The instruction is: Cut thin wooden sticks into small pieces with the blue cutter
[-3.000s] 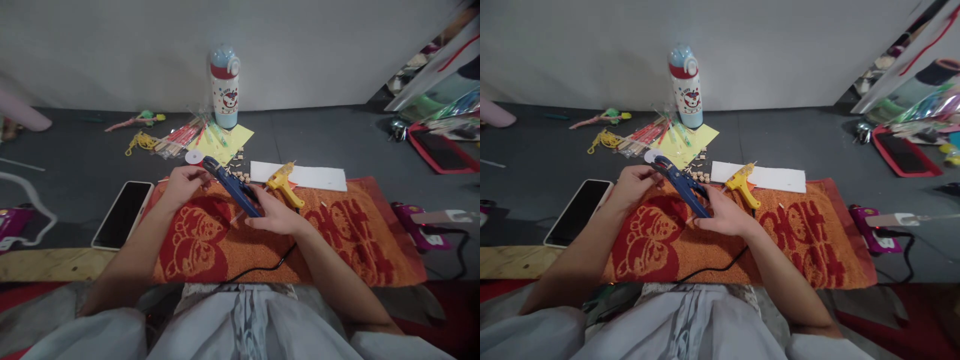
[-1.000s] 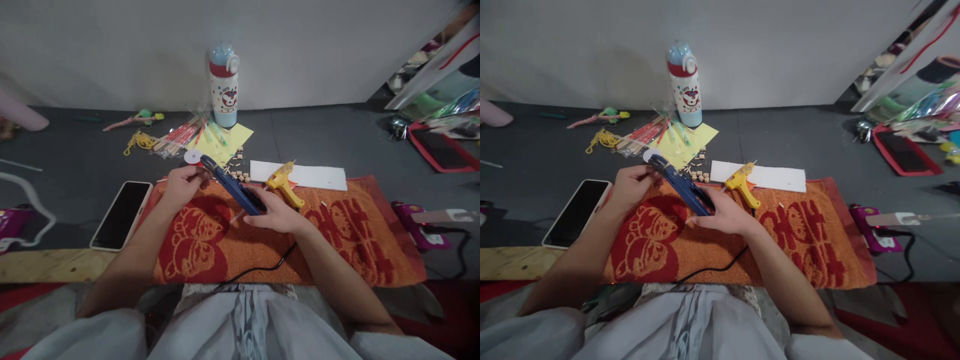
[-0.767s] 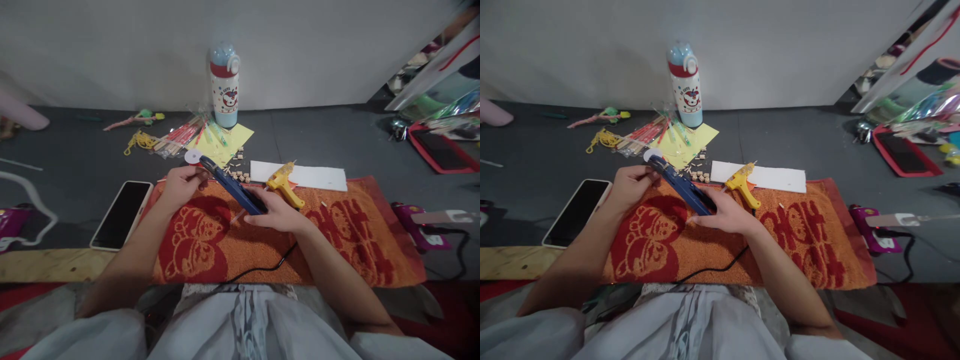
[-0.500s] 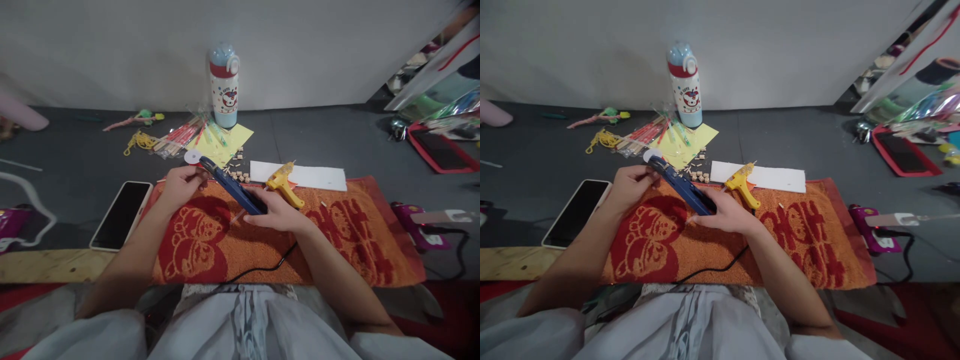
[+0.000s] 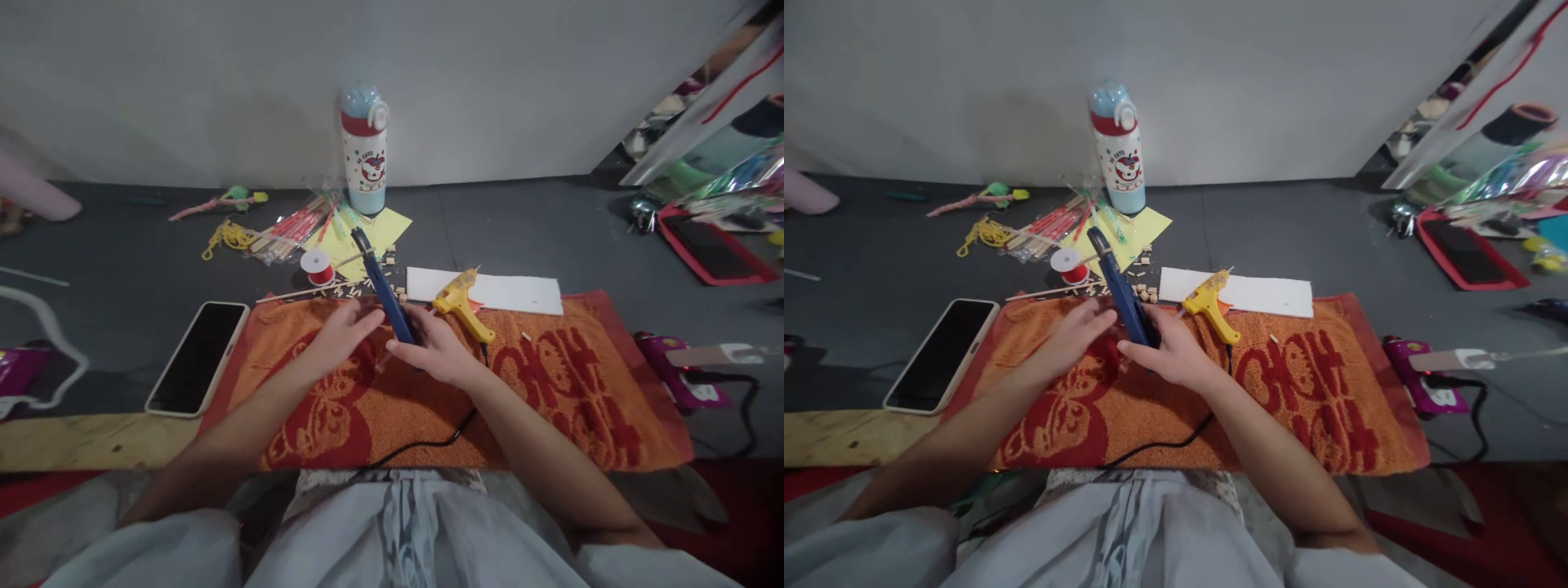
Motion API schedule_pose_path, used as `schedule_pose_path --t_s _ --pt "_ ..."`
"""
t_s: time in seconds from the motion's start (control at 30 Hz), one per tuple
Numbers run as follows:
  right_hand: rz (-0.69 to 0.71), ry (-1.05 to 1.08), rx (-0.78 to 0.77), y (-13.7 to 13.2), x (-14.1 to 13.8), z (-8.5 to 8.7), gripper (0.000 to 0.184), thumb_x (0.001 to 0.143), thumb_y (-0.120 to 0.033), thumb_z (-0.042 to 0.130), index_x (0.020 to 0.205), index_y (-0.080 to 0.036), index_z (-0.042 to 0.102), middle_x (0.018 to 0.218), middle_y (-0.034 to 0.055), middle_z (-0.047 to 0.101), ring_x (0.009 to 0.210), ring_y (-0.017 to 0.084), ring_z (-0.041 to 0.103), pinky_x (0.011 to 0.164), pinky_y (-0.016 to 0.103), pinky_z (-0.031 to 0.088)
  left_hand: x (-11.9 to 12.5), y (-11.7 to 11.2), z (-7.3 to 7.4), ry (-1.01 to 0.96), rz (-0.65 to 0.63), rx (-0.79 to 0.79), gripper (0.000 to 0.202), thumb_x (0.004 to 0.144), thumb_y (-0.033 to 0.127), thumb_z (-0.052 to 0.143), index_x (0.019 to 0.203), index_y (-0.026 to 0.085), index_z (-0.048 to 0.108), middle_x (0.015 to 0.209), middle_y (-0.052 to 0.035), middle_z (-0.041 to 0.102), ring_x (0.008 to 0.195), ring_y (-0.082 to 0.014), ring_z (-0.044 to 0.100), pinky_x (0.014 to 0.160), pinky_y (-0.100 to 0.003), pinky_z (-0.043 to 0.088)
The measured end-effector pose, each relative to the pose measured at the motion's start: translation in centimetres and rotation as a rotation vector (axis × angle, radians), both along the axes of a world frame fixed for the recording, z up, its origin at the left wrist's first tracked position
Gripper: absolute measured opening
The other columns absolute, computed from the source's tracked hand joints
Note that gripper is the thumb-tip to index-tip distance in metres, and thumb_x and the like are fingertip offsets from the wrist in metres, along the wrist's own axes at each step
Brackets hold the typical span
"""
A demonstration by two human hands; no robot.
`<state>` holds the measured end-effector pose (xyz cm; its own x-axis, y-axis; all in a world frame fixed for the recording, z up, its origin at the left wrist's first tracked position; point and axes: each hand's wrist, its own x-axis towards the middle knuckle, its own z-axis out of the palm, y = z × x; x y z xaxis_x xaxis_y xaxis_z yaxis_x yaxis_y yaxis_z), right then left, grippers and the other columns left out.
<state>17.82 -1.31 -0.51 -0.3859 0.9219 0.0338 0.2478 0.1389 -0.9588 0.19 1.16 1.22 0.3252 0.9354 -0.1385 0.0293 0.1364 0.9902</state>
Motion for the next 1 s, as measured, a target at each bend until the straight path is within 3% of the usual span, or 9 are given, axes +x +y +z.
schedule_pose_path --t_s 0.1,0.23,0.47,1.0 --pt "0.026 0.056 0.01 -0.4 -0.6 -0.1 0.059 0.079 -0.042 0.061 0.129 -0.015 0.045 0.121 0.0117 0.06 0.109 0.025 0.058 0.094 0.04 0.047 0.7 -1.1 0.1 -0.028 -0.074 -0.006 0.049 0.068 0.051 0.068 0.1 0.016 0.058 0.093 -0.0064 0.066 0.091 -0.0195 0.062 0.08 -0.031 0.05" --pt "0.031 0.107 0.021 -0.6 -1.1 -0.2 0.063 0.079 -0.042 0.062 0.131 -0.013 0.041 0.128 0.014 0.056 0.116 0.025 0.055 0.101 0.04 0.042 0.8 -1.3 0.0 -0.032 -0.056 -0.045 0.06 0.064 0.056 0.071 0.103 0.014 0.055 0.097 -0.008 0.064 0.089 -0.019 0.061 0.079 -0.03 0.049" --pt "0.03 0.068 0.023 -0.6 -1.2 -0.6 0.061 0.08 -0.042 0.061 0.13 -0.013 0.042 0.125 0.0141 0.058 0.112 0.026 0.057 0.097 0.041 0.045 0.7 -1.1 -0.3 -0.013 -0.005 0.018 0.061 0.061 0.056 0.073 0.102 0.014 0.056 0.107 -0.0117 0.063 0.104 -0.0237 0.058 0.09 -0.033 0.046" --pt "0.008 0.103 0.05 -0.5 -1.3 -0.9 0.059 0.079 -0.039 0.062 0.129 -0.013 0.045 0.121 0.0146 0.06 0.112 0.028 0.058 0.096 0.043 0.045 0.8 -1.1 -0.4 -0.048 -0.03 0.031 0.056 0.065 0.056 0.071 0.1 0.015 0.056 0.103 -0.0096 0.062 0.099 -0.0225 0.056 0.09 -0.035 0.044"
